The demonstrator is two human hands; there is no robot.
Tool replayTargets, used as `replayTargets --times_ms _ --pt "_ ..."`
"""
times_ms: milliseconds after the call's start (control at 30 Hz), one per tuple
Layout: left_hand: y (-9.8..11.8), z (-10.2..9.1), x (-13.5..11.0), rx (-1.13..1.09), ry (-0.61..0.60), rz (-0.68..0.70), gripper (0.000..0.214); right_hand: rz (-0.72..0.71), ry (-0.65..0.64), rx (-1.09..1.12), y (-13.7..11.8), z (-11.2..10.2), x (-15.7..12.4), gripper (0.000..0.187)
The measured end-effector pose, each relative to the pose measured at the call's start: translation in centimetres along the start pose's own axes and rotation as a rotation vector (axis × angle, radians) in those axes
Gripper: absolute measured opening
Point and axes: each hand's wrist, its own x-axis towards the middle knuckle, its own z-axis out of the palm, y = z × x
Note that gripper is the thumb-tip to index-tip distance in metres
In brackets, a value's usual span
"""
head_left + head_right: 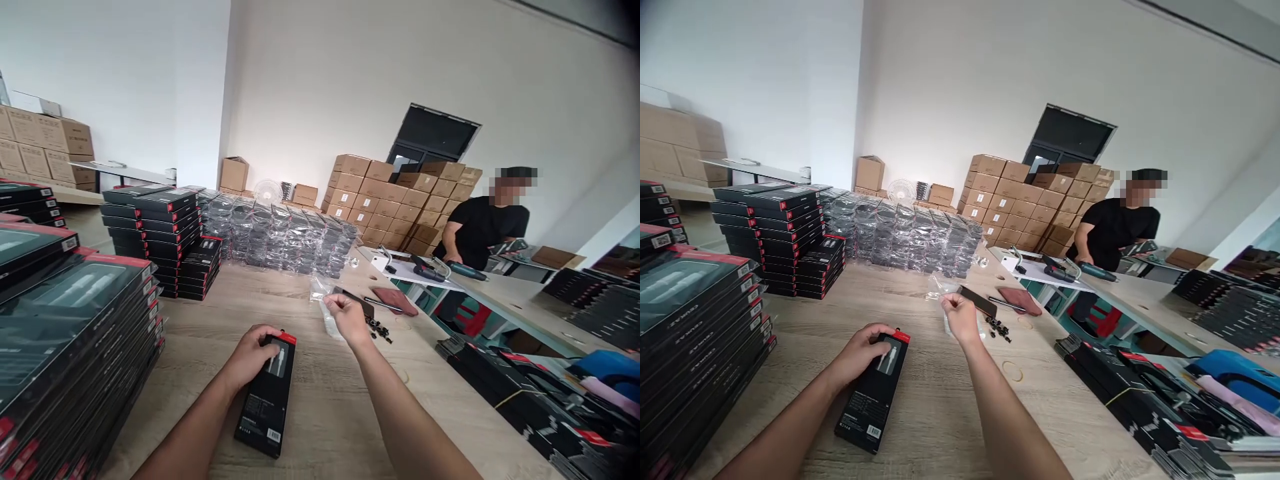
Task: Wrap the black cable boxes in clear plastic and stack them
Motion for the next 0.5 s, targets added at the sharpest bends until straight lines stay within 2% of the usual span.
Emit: replayTargets --times_ms 67,133,267,367,433,500 --pt "0.1 0.0 0.0 0.067 0.040 0.040 0.020 -0.013 -0.001 0.116 -1.2 1.8 -2.6 0.038" --pt "0.3 0.0 0.0 0.141 0.056 0.115 0.030 -0.028 -0.015 0.219 -2.0 3.6 -4.9 0.033" --pt "0.5 0.1 0.0 0.175 -0.006 0.158 0.026 -0.032 -0.099 0.264 -2.9 6.0 -7.4 0.027" --pt "0.3 0.1 0.1 0.100 -0.016 0.037 0.022 -0.002 -0.161 0.272 -3.1 6.4 -7.8 0.029" --pt "0.2 -0.1 0.2 0.024 -0.014 -0.047 0.027 -0.004 -0.145 0.273 -3.3 5.9 -7.8 0.031" --pt "0.2 -0.1 0.2 -0.032 -0.013 -0.065 0.034 -0.049 -0.129 0.247 -3.5 5.1 -8.0 0.032"
